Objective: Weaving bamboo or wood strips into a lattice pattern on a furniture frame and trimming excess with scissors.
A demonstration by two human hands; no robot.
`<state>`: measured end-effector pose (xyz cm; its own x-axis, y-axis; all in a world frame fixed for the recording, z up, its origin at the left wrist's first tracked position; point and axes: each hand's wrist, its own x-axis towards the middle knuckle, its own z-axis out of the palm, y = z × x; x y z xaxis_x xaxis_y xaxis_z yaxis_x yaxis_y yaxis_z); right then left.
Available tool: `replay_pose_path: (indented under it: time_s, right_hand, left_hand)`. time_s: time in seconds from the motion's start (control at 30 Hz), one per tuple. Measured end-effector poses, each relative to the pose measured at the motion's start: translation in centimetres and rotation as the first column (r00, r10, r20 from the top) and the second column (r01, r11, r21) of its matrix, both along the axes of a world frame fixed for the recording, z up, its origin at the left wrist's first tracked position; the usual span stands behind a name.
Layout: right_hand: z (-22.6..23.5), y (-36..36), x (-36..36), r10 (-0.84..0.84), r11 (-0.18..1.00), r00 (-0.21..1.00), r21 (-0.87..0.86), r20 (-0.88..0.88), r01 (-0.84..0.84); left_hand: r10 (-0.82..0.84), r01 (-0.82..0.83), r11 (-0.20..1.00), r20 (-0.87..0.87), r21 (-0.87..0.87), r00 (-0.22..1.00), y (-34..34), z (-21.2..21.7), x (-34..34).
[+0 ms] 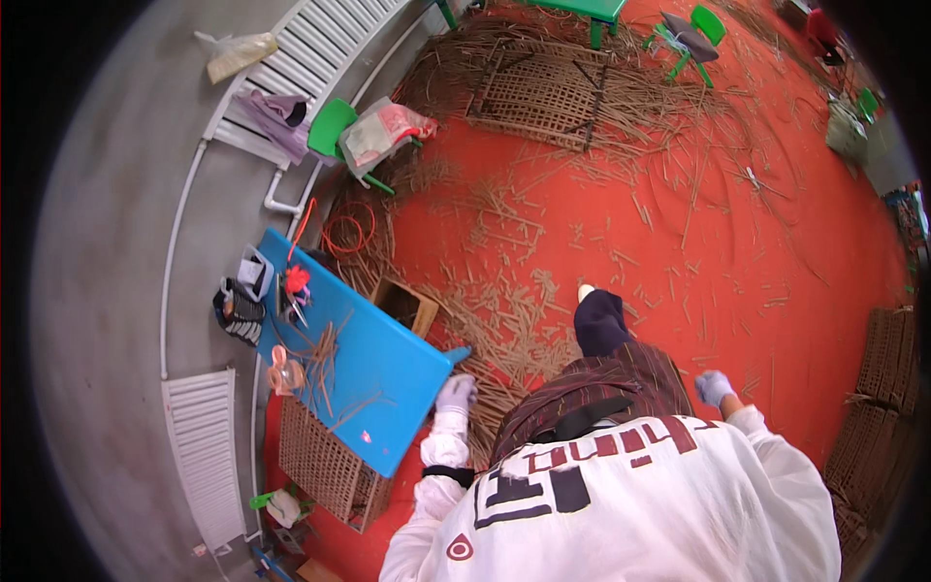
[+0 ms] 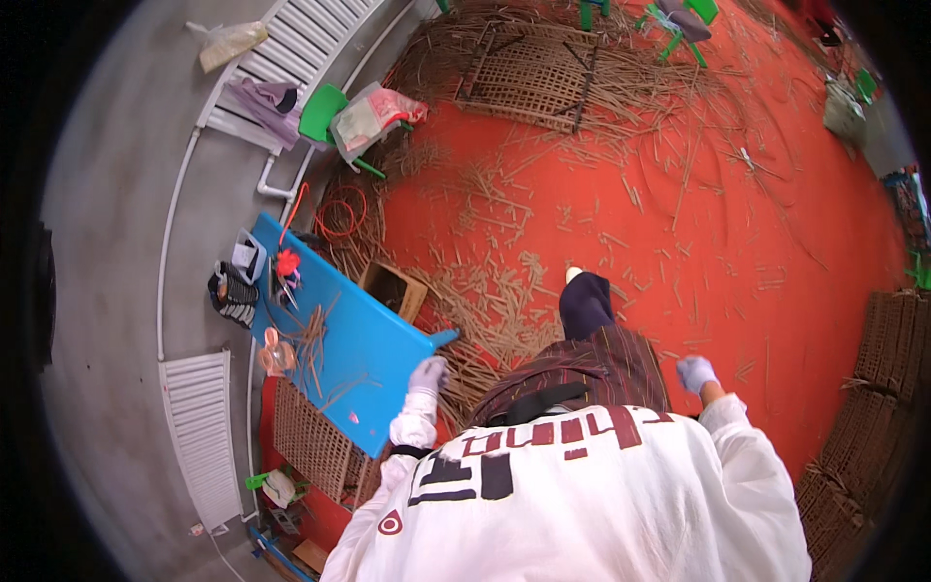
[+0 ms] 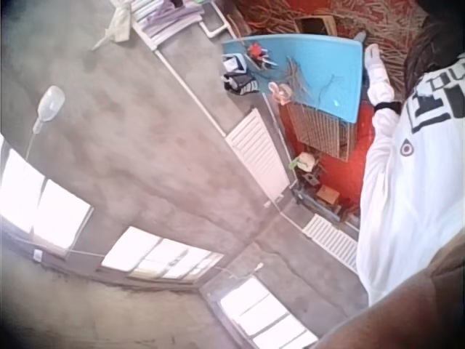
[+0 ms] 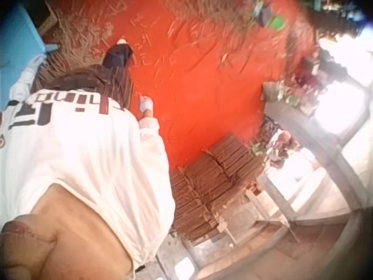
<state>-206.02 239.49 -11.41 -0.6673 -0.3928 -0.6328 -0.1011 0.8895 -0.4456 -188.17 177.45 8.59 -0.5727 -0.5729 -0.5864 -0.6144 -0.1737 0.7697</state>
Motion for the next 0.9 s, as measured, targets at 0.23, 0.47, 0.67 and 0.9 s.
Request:
replay_pose_path:
  time_s: [0.23, 0.47, 0.67, 0.9]
  right_hand:
    - [11.9, -21.7, -34.6, 0.139, 0.963, 0.931, -0.173, -0.337, -0.206]
    - [20.3, -45.6, -51.5, -0.313, 0.927, 0.949, -0.208, 0.024, 0.311]
    - [14.8, -61.0, -55.9, 0.029, 0.999, 0.999, -0.030, -0.036, -0.030]
    - [14.8, -78.8, -64.8, 0.118, 0.965, 0.986, 0.221, 0.120, -0.142]
  left_hand:
    - [-0.163, 0.176, 0.984, 0.281, -0.022, 0.946, -3.7, 3.4, -13.0]
    - [-0.078, 0.104, 0.986, 0.194, -0.128, 0.978, -18.5, 1.0, -21.1]
    - [-0.043, 0.064, 0.994, 0.236, -0.084, 0.971, -36.2, 1.6, -34.1]
    - [0.012, 0.003, 0.998, 0.245, -0.059, 0.969, -57.0, 0.9, -46.9]
